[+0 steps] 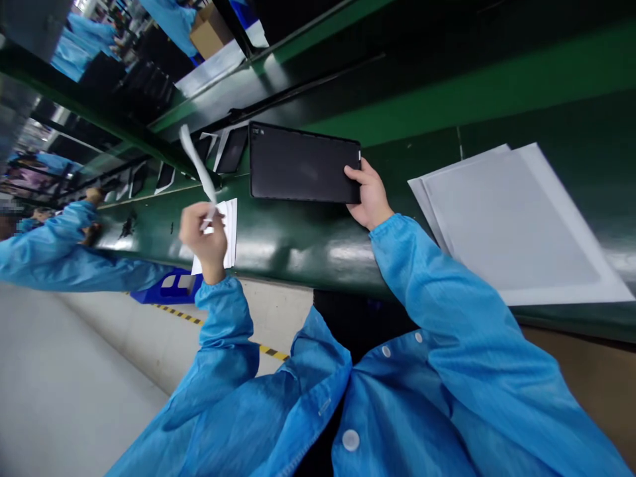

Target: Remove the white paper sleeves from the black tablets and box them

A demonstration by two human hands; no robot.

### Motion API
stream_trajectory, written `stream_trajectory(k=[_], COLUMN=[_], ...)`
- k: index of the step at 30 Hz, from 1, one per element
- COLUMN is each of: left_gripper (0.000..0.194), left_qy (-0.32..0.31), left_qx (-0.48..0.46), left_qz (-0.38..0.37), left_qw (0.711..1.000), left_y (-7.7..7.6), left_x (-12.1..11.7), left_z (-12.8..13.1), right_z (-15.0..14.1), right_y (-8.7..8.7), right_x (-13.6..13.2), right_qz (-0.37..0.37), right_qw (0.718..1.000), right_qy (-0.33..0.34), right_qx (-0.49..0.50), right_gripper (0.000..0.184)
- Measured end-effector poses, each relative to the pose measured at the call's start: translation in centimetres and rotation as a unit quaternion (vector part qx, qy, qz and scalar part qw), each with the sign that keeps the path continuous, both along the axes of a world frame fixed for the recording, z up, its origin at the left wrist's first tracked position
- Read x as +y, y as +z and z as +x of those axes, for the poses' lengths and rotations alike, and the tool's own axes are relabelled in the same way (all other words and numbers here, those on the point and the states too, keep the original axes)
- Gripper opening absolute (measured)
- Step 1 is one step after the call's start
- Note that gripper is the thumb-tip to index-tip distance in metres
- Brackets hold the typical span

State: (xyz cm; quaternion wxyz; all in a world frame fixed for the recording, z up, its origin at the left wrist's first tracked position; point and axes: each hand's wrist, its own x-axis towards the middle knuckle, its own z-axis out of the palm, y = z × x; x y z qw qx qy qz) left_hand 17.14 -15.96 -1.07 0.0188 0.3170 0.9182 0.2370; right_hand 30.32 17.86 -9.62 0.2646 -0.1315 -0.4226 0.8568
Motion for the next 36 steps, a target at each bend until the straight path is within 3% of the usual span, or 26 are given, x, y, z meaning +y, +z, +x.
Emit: stream_trajectory(k=[7, 11, 15, 19, 25, 31, 36], left_gripper=[0.016, 0.023, 0.028, 0.022, 0.013, 0.008, 0.009], left_qy=[-0.099, -0.137, -0.129, -0.130, -0.131, -0.097, -0.075], left_qx=[0.012, 0.014, 0.030, 0.066, 0.088, 0.073, -0.039], left_qz=[-0.082, -0.134, -0.168, -0.143, -0.156, -0.128, -0.016], left_qw=[0.992, 0.981, 0.977, 0.979, 0.975, 0.984, 0.996], left_y=[-1.8, -1.5, -0.7, -0.8, -2.5, -2.9, -3.2], left_x=[2.7, 2.0, 2.2, 4.7, 8.5, 9.6, 9.5], left_z=[2.9, 3.6, 3.9, 3.9, 3.5, 2.5, 1.2], right_z=[0.0, -0.3, -0.3, -0.2, -0.2, -0.9, -1.2], right_y=[0.1, -0.2, -0.1, 0.0, -0.1, -1.0, -1.5], right_x=[0.0, -0.1, -0.1, -0.1, -0.2, -0.1, 0.1], right_qz=[-0.021, -0.016, -0.009, -0.010, -0.029, -0.050, -0.022], right_qw=[1.000, 1.000, 1.000, 1.000, 0.999, 0.998, 0.997], right_qy=[0.004, -0.006, -0.006, -0.002, -0.006, -0.029, -0.066], right_qx=[-0.001, -0.019, -0.022, -0.024, -0.023, -0.017, -0.035], right_gripper=[0.048, 0.046, 0.043, 0.042, 0.043, 0.043, 0.039])
